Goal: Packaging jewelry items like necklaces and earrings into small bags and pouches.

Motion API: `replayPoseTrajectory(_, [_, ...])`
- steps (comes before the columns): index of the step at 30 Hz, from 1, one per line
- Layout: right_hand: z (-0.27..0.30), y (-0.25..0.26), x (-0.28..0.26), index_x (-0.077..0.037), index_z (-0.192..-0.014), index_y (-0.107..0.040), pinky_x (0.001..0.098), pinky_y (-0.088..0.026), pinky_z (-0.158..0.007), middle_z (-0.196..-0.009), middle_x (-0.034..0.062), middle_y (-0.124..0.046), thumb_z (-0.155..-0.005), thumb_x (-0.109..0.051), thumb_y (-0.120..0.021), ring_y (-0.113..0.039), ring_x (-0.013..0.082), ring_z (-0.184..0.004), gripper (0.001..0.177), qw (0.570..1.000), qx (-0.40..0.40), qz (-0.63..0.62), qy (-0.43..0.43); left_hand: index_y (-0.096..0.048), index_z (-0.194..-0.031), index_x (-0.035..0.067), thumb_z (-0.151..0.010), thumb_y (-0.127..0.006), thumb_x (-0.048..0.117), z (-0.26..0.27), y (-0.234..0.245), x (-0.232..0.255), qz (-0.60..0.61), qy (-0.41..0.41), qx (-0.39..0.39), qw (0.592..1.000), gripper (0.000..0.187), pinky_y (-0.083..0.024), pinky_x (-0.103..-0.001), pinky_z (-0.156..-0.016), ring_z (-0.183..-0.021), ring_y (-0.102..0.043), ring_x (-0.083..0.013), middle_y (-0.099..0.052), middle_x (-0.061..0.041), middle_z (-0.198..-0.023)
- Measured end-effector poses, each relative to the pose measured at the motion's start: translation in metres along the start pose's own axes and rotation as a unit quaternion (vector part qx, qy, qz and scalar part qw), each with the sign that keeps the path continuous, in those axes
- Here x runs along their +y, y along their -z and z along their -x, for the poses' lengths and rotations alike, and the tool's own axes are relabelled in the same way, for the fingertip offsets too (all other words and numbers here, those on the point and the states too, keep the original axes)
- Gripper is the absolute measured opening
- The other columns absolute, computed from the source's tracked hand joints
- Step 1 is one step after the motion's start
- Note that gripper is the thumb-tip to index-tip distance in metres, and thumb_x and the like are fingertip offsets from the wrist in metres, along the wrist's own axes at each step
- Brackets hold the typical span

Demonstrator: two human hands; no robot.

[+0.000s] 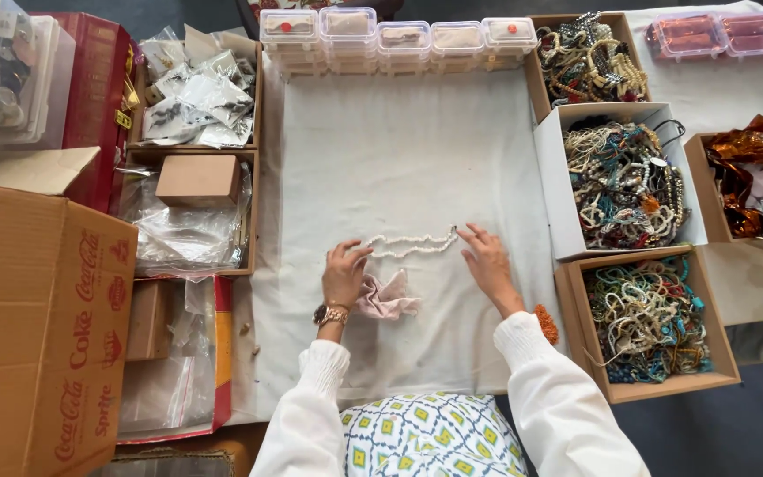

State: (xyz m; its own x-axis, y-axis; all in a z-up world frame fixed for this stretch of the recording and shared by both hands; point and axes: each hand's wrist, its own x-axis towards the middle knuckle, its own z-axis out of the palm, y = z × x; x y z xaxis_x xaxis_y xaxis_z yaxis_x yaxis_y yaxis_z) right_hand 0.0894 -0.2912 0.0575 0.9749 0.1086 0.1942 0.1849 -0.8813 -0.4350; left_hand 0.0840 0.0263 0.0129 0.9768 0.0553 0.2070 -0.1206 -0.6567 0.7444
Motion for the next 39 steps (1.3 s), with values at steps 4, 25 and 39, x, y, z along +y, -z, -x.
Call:
replayPoseTrajectory(4, [-0.004,0.007,-0.012,-0.018,-0.135,-0.065,0.0441,-0.047,-0.091,-0.14,0.0053,-0.06,-0.082,-0.016,-0.075,-0.058,0.0301,-0.112,0.054,0.991,-0.029,0.117,0.058,-0.08,-0.109,0.021,-0.082,-0.078,0.01,-0.002,-0.006,-0.004,-0.083,-0.088,-0.002,0.993,0.029,-0.051,-0.041,-0.097,-0.125,-0.055,-0.0298,-0.066,-0.003,-0.129])
replayPoseTrajectory(25, [-0.014,0.009,-0.009,-0.014,-0.104,-0.077,0.0384,-0.054,-0.088,-0.111,0.0002,-0.069,-0.085,-0.017,-0.078,-0.063,0.025,-0.103,0.019,1.0,-0.006,0.01,-0.004,-0.073,-0.113,0.016,-0.093,-0.073,0.02,0.003,0.002,-0.012,-0.014,-0.055,0.042,0.997,0.021,-0.045,-0.04,-0.093,-0.11,-0.06,-0.0241,-0.068,0.002,-0.116])
replayPoseTrajectory(39, [-0.022,0.009,0.016,-0.016,-0.097,-0.078,0.0404,-0.052,-0.084,-0.102,0.0023,-0.068,-0.086,-0.017,-0.079,-0.063,0.025,-0.096,0.011,0.995,0.054,0.072,0.041,-0.08,-0.107,0.027,-0.088,-0.078,0.031,0.012,-0.014,-0.014,-0.043,-0.065,0.016,0.997,0.02,-0.042,-0.041,-0.092,-0.107,-0.058,-0.0222,-0.065,0.004,-0.109])
